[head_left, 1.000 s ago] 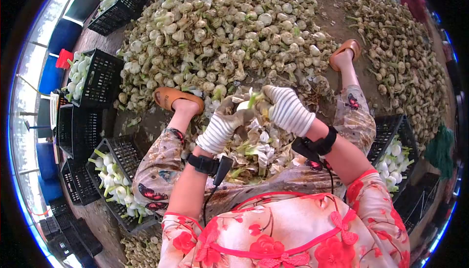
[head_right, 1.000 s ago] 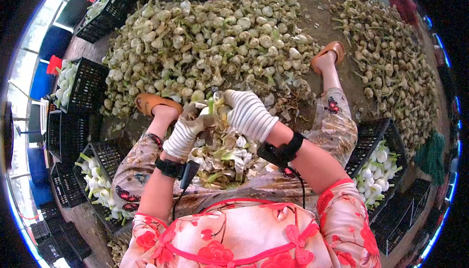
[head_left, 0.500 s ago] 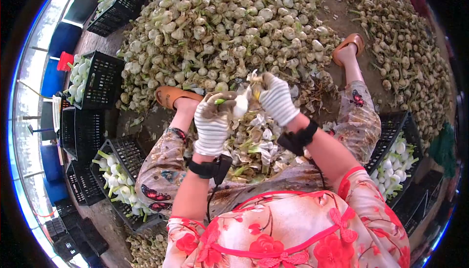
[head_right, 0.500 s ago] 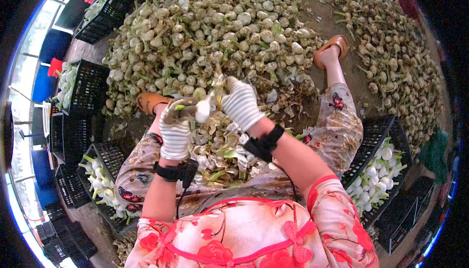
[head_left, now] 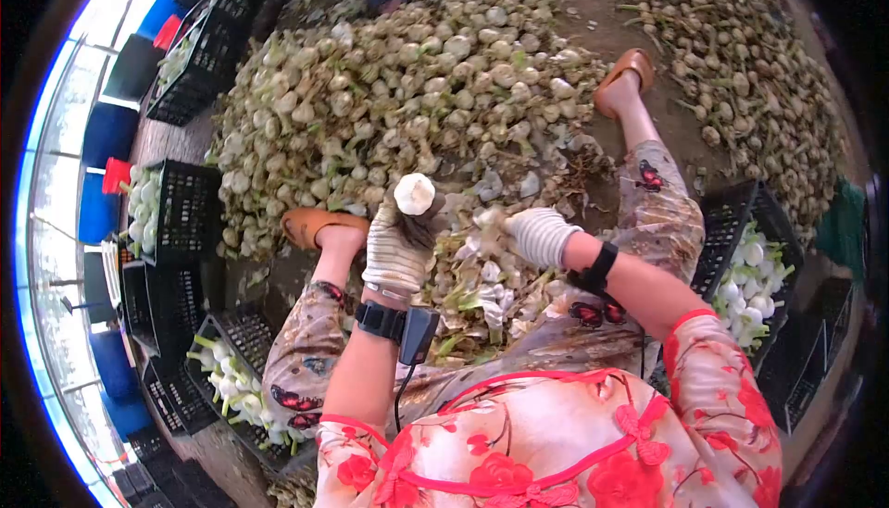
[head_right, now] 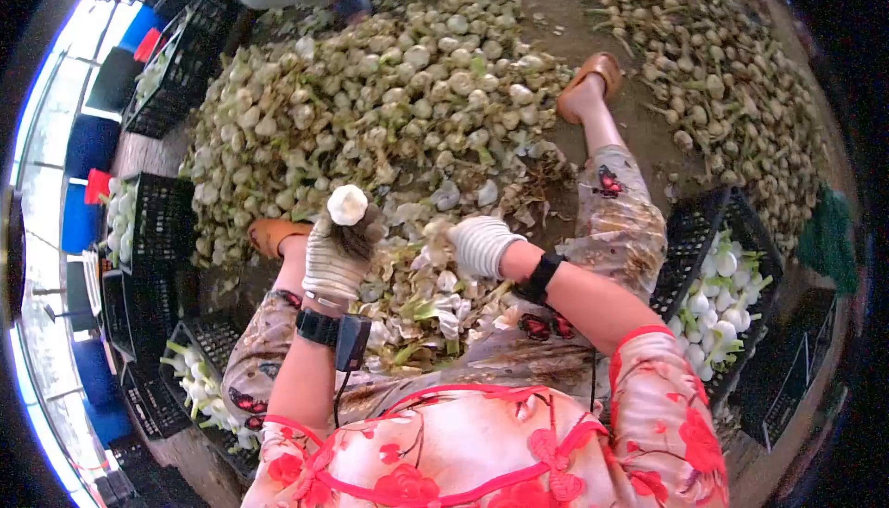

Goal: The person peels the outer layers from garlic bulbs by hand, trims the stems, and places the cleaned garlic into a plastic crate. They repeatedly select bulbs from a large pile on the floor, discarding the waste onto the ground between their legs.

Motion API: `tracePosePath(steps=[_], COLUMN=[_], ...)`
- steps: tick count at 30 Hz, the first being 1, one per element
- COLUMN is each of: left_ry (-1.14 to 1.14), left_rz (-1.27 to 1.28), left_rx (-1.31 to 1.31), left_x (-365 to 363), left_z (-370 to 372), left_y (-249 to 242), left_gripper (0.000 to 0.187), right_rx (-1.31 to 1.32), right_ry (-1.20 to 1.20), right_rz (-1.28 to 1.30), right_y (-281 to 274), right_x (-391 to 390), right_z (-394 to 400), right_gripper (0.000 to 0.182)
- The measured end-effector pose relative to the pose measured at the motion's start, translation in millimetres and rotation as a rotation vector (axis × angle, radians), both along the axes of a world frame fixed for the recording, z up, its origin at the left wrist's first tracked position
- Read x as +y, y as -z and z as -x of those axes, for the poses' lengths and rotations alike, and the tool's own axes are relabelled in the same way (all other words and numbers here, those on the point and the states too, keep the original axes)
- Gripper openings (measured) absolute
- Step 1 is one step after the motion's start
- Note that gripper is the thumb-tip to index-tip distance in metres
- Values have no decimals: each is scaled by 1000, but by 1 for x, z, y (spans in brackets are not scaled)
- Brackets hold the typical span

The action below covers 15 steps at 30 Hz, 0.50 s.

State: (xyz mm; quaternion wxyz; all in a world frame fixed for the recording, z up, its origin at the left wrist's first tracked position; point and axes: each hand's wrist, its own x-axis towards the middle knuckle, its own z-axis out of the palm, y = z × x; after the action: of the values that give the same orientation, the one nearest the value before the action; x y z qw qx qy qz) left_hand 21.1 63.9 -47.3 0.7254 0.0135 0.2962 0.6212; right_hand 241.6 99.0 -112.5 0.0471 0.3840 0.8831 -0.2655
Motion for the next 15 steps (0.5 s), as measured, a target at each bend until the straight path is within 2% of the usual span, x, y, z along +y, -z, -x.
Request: tracePosePath(steps=[1, 2, 4, 5, 6, 7, 8, 9, 10, 11, 12, 13, 15], left_ry=[0, 61, 293, 408, 582, 714, 819, 788, 840, 890, 691, 627, 546], left_rz=[10, 125, -60, -193, -357, -535, -487, -625, -574, -517, -522, -290, -113], left_rx=[66, 211, 145, 147, 226, -8, -107, 55, 241, 429, 510, 660, 684], left_x=[5, 14, 23, 18, 18, 11, 10, 13, 21, 31, 34, 34, 33], left_z=[-12, -41, -100, -133, -156, -169, -178, -179, -159, -137, -129, -112, -77], left_y=[1, -27, -53, -90, -106, -108, -116, -98, -91, -90, -51, -19, 11], left_gripper=[39, 39, 43, 49, 59, 69, 77, 72, 67, 61, 54, 57, 57], right_rx=[-12, -215, -209, -207, -207, -208, -211, -212, -139, -115, -146, -178, -136], right_ry=[45, -1, 88, 134, 180, 223, 261, 296, 339, 622, 572, 517, 611], right_rz=[99, 166, 215, 236, 259, 284, 311, 338, 190, 341, 207, 73, -30], right_y=[-18, -39, -26, -13, 1, 1, 2, 3, 4, 22, 37, 50, 54], right_x=[5, 9, 17, 23, 29, 35, 40, 48, 58, 73, 93, 111, 135], right_z=[0, 5, 0, -2, -3, -2, -2, -2, -8, -9, -14, -17, -10], right_gripper=[19, 22, 24, 26, 27, 29, 30, 32, 34, 33, 26, 23, 29])
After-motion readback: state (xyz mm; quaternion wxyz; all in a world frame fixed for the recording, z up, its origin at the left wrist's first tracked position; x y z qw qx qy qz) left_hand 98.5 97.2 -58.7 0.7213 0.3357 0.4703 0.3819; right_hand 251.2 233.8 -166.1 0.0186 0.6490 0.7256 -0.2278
